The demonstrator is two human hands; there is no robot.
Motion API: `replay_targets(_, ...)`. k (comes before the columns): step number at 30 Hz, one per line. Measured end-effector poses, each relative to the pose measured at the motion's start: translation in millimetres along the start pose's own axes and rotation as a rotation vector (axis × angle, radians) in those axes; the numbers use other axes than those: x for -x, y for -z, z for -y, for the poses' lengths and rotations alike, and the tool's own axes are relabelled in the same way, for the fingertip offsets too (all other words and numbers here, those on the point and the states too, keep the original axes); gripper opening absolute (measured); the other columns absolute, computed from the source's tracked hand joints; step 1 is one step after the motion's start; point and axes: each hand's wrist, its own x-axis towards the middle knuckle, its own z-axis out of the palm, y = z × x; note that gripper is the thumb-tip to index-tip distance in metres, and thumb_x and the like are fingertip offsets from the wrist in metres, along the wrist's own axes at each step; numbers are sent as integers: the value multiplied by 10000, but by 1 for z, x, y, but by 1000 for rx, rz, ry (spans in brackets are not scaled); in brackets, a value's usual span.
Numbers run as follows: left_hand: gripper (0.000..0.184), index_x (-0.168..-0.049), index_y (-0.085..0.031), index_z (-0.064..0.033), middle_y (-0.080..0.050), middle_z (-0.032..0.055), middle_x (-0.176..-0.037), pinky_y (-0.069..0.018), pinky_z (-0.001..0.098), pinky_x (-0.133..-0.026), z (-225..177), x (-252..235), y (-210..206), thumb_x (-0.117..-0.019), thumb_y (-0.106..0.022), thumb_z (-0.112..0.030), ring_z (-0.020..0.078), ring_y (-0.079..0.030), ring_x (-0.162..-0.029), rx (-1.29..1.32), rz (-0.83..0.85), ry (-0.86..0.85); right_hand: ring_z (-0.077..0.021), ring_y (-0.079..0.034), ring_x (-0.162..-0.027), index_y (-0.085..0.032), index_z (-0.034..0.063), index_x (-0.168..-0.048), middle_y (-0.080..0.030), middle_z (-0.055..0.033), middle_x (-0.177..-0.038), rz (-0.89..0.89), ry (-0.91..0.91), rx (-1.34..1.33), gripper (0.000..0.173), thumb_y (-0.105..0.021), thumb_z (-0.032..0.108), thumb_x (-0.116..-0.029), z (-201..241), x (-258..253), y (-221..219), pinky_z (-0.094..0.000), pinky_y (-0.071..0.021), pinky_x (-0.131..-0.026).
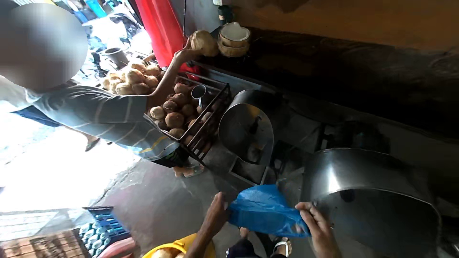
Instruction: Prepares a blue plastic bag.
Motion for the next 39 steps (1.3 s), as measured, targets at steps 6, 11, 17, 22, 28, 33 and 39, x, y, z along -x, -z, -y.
replay_targets(6,304,-1279,-595,9,-717,136,-1071,-609,435,-857,-35,73,-63,-988,-584,-83,230,-713,-948,857,65,82,-129,-678,-735,-653,38,-1164,-703,-39,-913,138,-86,-208,246,-453,117,-1046,-37,37,47,-315,-607,-664)
replay_targets(11,335,-1309,-564,44,-688,117,-1158,-571,359,-940,-66,81,-145,-990,-469,8,146,-678,-1042,402,197,-8,-130,-641,-1093,-694,-24,-1188,-692,-122,-1192,395,-208,-56,325,-413,40,-1040,-104,53,93,-333,-517,-991)
replay_targets(17,423,-1356,-508,107,-546,340,-1327,-480,585,-1034,-4,104,-198,-964,-591,-28,457,-568,-1220,-141,47,180,-159,-651,-1085,-703,-3,-1185,-698,-122,-1202,270,-372,-30,362,-386,33,-1015,-169,97,140,-363,-516,-982)
replay_targets(22,205,-1165,-589,26,-670,120,-992,-599,411,-768,-64,108,-190,-1038,-538,-126,201,-676,-859,569,-105,362,-169,-643,-1128,-695,17,-1223,-691,-117,-1235,159,-404,5,375,-384,62,-1019,-162,93,165,-382,-510,-994)
replay_targets(28,274,-1081,-558,-140,-665,-6,-831,-584,266,-665,-133,86,-185,-1096,-285,-154,93,-641,-681,1133,-12,91,-151,-644,-1167,-580,46,-1405,-622,-112,-1383,117,-246,-24,390,-427,137,-1057,-127,60,154,-341,-531,-1001)
replay_targets(33,185,-1117,-569,-30,-577,-6,-694,-490,241,-514,-89,86,-181,-1078,-465,-178,71,-533,-542,612,-141,174,-286,-663,-1131,-459,23,-1490,-598,-212,-1361,136,-453,77,505,-549,165,-1013,-157,70,143,-465,-562,-965)
replay_targets(39,263,-1145,-652,56,-674,167,-950,-576,435,-797,-43,97,-153,-1051,-530,-157,226,-671,-817,147,21,196,-329,-644,-1097,-545,-61,-1340,-629,-255,-1238,179,-683,123,398,-540,217,-1054,-169,67,119,-507,-538,-939)
